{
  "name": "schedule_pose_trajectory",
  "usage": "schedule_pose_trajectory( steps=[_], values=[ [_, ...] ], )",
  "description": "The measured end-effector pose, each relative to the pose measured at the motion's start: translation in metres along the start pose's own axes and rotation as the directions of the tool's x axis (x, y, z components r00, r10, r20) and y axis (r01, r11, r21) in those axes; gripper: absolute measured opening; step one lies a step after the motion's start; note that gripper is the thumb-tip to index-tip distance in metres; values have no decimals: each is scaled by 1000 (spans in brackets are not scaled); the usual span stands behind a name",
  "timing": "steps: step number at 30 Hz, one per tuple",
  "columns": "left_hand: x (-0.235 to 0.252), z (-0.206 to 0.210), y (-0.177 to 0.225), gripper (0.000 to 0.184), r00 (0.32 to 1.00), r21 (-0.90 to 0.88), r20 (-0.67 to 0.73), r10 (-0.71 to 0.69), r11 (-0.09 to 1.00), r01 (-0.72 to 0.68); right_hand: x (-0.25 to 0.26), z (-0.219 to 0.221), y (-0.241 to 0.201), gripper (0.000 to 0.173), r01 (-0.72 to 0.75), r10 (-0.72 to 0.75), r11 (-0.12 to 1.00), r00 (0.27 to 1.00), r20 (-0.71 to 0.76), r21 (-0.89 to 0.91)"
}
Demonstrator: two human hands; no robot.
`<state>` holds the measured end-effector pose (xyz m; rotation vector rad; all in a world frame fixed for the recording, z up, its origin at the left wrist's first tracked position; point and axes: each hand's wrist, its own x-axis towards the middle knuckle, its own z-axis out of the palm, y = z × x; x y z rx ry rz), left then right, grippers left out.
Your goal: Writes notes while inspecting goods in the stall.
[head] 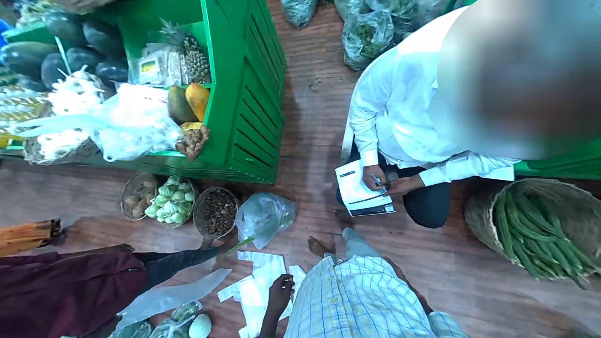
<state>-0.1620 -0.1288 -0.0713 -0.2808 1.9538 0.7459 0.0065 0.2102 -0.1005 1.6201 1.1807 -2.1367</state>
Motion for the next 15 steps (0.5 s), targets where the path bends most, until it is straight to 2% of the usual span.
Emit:
schedule_pose_trajectory(
  steps=[2, 3, 4, 5, 6, 7, 8, 9, 10, 11, 12, 13, 14, 15],
  values=[
    [-1, 5, 1, 31, 1000, 5, 7, 10, 1000, -10, -7, -6, -1, 42, 48, -49, 998, 999, -5, -47],
    [-2, 7, 1, 31, 1000, 14, 9, 17, 1000, -17, -28, 1, -26, 40, -28, 26, 998, 999, -33, -57],
    [-3, 10, 0, 30, 1000, 22, 11, 24, 999, -25, -50, 12, -60, 37, -169, 166, 985, 983, -78, -29],
    [-4, 12, 0, 30, 999, 27, 13, 30, 999, -31, -58, 19, -75, 34, -217, 211, 976, 967, -143, -26],
    [-6, 13, -1, 30, 999, 29, 15, 35, 999, -35, -54, 15, -67, 32, -128, 119, 989, 985, -125, -71],
    [-6, 14, -3, 29, 999, 30, 12, 37, 999, -37, -40, 1, -39, 33, 76, -78, 988, 997, -10, -134],
    [-6, 15, -5, 30, 999, 28, 10, 33, 999, -33, -13, -17, 1, 36, 341, -328, 921, 939, 101, -186],
    [-3, 17, -8, 30, 1000, 31, 10, 28, 999, -28, -3, -22, 7, 37, 259, -245, 924, 966, 84, -281],
    [-1, 19, -11, 30, 999, 34, 12, 33, 999, -34, -2, -19, -1, 36, 98, -100, 930, 995, 11, -354],
    [1, 20, -15, 30, 999, 41, 11, 44, 998, -45, 5, -19, 3, 36, 54, -74, 916, 997, -35, -399],
    [3, 21, -18, 29, 999, 46, 8, 54, 997, -54, 10, -23, 6, 39, 80, -83, 895, 996, 13, -440],
    [4, 21, -19, 29, 998, 51, 4, 56, 997, -56, 18, -30, 17, 42, 161, -143, 893, 987, 74, -421],
    [4, 22, -19, 28, 999, 51, 3, 51, 997, -51, 29, -33, 34, 44, 224, -215, 909, 974, 65, -352],
    [3, 21, -19, 28, 999, 53, 1, 52, 997, -52, 30, -28, 31, 43, 111, -111, 969, 994, 16, -219]
  ],
)
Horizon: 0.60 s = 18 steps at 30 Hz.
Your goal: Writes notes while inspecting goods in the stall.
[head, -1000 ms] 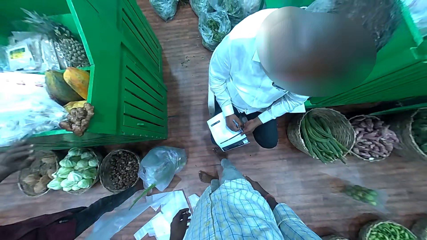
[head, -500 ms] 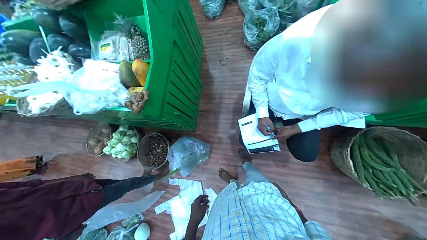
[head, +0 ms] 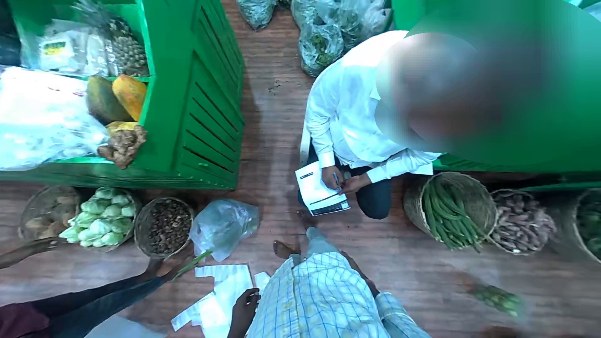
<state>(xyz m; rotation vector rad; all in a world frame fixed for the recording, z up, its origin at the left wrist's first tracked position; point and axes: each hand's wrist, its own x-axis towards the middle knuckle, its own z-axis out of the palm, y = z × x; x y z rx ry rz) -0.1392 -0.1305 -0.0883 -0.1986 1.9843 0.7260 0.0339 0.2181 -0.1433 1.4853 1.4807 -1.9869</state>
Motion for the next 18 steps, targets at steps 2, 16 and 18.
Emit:
schedule_pose_trajectory(
  steps=[2, 16, 18],
  values=[
    [0, -2, 2, 27, 1000, 5, -12, 10, 1000, -10, 10, 7, 0, 42, -181, 185, 979, 982, -35, 90],
    [4, -17, 22, 27, 1000, -19, -12, -12, 1000, 12, 10, 7, -3, 44, -179, 175, 975, 983, -48, -131],
    [4, -18, 24, 27, 1000, -20, -12, -13, 1000, 13, 15, 8, 12, 43, -127, 128, 992, 989, -68, 14]
  ],
)
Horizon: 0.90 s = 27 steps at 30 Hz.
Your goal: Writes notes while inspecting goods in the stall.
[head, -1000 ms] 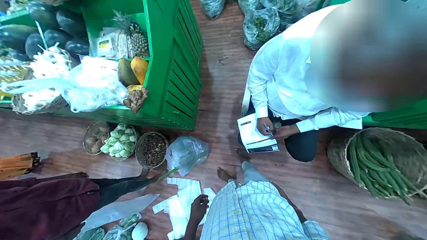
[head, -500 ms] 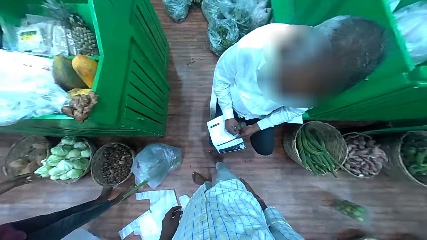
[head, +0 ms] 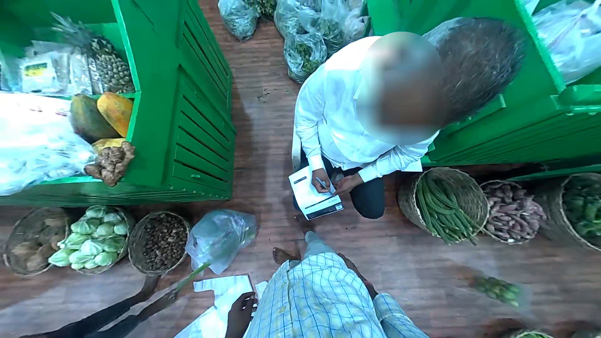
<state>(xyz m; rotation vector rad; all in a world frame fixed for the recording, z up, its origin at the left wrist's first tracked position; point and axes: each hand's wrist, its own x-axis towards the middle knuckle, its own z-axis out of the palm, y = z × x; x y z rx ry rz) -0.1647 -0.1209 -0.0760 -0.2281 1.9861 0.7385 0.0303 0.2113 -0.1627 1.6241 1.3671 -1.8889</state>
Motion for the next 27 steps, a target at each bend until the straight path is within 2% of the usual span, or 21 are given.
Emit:
schedule_pose_trajectory(
  steps=[2, 3, 6, 7, 8, 9, 10, 11, 12, 13, 14, 16, 17, 18, 19, 20, 22, 25, 27],
  values=[
    [-1, 1, 2, 27, 1000, -1, 3, 5, 1000, -5, -5, 1, 0, 41, 42, -42, 987, 999, -2, 153],
    [-1, 1, 2, 28, 1000, 4, 9, 12, 1000, -12, -21, 4, -18, 38, -12, 19, 975, 999, -31, 221],
    [3, 4, -3, 28, 999, 16, 12, 50, 999, -51, -58, 6, -64, 34, -147, 170, 963, 982, -84, 227],
    [5, 4, -5, 28, 998, 18, 14, 61, 998, -61, -58, 1, -61, 34, -131, 146, 972, 987, -62, 196],
    [7, 5, -6, 27, 998, 22, 16, 67, 998, -67, -51, -5, -45, 36, -31, 34, 988, 999, -18, 154],
    [9, 5, -7, 27, 997, 23, 17, 71, 997, -72, -31, -12, -15, 39, 136, -140, 985, 990, 28, 110],
    [10, 6, -9, 27, 997, 21, 14, 74, 997, -74, -9, -15, 15, 43, 289, -295, 951, 954, 44, 114],
    [11, 6, -12, 26, 997, 14, 12, 74, 997, -74, -8, -10, 11, 42, 120, -120, 986, 993, -2, 115],
    [12, 6, -13, 26, 998, 4, 14, 66, 998, -66, -2, -4, 8, 41, -43, 50, 994, 997, -66, 103],
    [12, 5, -13, 27, 998, 1, 18, 53, 999, -53, 8, 1, 14, 40, -85, 92, 994, 990, -103, 71],
    [12, 4, -12, 27, 999, -1, 19, 39, 999, -39, 17, 1, 23, 40, -53, 53, 999, 994, -96, 5],
    [11, 2, -11, 27, 999, -2, 20, 29, 1000, -29, 27, -6, 40, 41, 157, -157, 975, 987, 10, -159],
    [11, 1, -12, 26, 999, -4, 18, 28, 1000, -28, 23, -8, 39, 41, 229, -228, 960, 973, 30, -162],
    [10, 1, -12, 26, 1000, -6, 19, 24, 1000, -24, 5, -4, 20, 38, 210, -211, 971, 978, 1, -111],
    [8, 1, -10, 27, 1000, -6, 22, 18, 1000, -18, -21, 0, -21, 35, 8, -8, 1000, 1000, -9, 13],
    [6, 1, -6, 27, 1000, -5, 22, 10, 1000, -10, -34, 3, -42, 35, -67, 69, 994, 998, -12, 81],
    [3, 1, -3, 27, 1000, 1, 24, -3, 1000, 3, -35, 1, -44, 37, -4, -1, 993, 999, 42, 120],
    [3, 4, -5, 27, 1000, 17, 31, -3, 1000, 3, -44, -1, -49, 38, -141, 144, 981, 990, -9, 132],
    [5, 7, -10, 27, 1000, 5, 26, 2, 1000, -2, -41, -10, -25, 40, 21, -21, 1000, 1000, -11, -20]
  ],
)
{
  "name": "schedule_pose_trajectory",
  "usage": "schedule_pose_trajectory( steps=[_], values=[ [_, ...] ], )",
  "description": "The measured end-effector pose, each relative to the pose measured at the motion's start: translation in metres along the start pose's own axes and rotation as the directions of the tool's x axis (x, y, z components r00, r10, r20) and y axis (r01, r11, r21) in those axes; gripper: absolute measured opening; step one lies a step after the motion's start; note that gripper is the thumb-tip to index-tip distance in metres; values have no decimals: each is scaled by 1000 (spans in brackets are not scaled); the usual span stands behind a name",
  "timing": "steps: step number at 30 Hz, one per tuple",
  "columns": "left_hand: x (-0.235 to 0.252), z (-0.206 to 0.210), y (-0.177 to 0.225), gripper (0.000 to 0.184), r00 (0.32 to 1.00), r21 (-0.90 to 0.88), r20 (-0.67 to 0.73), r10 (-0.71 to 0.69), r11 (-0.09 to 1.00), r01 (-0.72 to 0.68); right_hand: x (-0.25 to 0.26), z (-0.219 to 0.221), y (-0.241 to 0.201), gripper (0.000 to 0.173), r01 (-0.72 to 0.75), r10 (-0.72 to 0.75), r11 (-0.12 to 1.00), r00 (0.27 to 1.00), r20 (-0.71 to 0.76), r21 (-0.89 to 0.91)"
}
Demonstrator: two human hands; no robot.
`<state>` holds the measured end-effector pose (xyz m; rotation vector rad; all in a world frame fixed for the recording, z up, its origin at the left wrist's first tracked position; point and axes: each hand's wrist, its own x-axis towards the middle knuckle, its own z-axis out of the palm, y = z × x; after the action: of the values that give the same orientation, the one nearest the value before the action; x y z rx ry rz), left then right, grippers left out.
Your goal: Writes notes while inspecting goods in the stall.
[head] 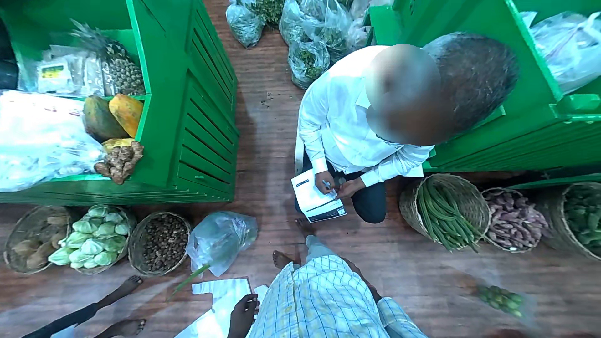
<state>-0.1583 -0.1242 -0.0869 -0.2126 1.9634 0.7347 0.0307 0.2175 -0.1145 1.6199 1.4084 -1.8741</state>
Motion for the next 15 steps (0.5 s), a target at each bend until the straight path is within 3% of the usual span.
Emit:
schedule_pose_trajectory(
  steps=[3, 4, 6, 7, 9, 10, 11, 12, 13, 14, 15],
  values=[
    [2, 2, -4, 28, 1000, -33, -10, -15, 999, 15, -1, 10, -15, 34, -169, 169, 986, 974, -153, 18],
    [1, 1, -2, 28, 1000, -38, -12, -17, 999, 16, 9, 12, -5, 34, -109, 99, 992, 984, -150, -59],
    [-5, -4, 4, 28, 1000, -27, -1, -13, 1000, 13, 29, 5, 20, 41, 123, -115, 948, 992, 43, -294],
    [-6, -6, 7, 28, 1000, -22, -2, -13, 1000, 13, 27, 7, 16, 42, 158, -137, 943, 987, 89, -294],
    [-6, -7, 10, 29, 1000, -26, 2, -11, 1000, 12, 6, 14, -23, 37, -47, 57, 982, 997, 51, -183],
    [-5, -5, 10, 29, 1000, -32, 10, -12, 999, 12, 5, 14, -24, 34, -74, 79, 986, 996, 30, -151],
    [-5, -3, 9, 30, 1000, -43, 18, -14, 999, 15, 11, 10, -7, 34, 43, -36, 984, 998, 45, -173],
    [-6, -3, 7, 30, 999, -56, 23, -23, 998, 24, 25, 5, 27, 35, 371, -359, 898, 929, 93, -237],
    [-6, -4, 4, 32, 999, -69, 25, -28, 997, 30, 50, 7, 64, 38, 769, -771, 595, 628, 107, -234],
    [-4, -6, 1, 32, 999, -81, 21, -32, 996, 34, 5, 10, 17, 37, 439, -408, 824, 898, 162, -359],
    [-2, -9, -2, 33, 999, -91, 17, -37, 995, 38, -34, 22, -27, 37, 121, -115, 904, 993, 41, -410]
  ],
)
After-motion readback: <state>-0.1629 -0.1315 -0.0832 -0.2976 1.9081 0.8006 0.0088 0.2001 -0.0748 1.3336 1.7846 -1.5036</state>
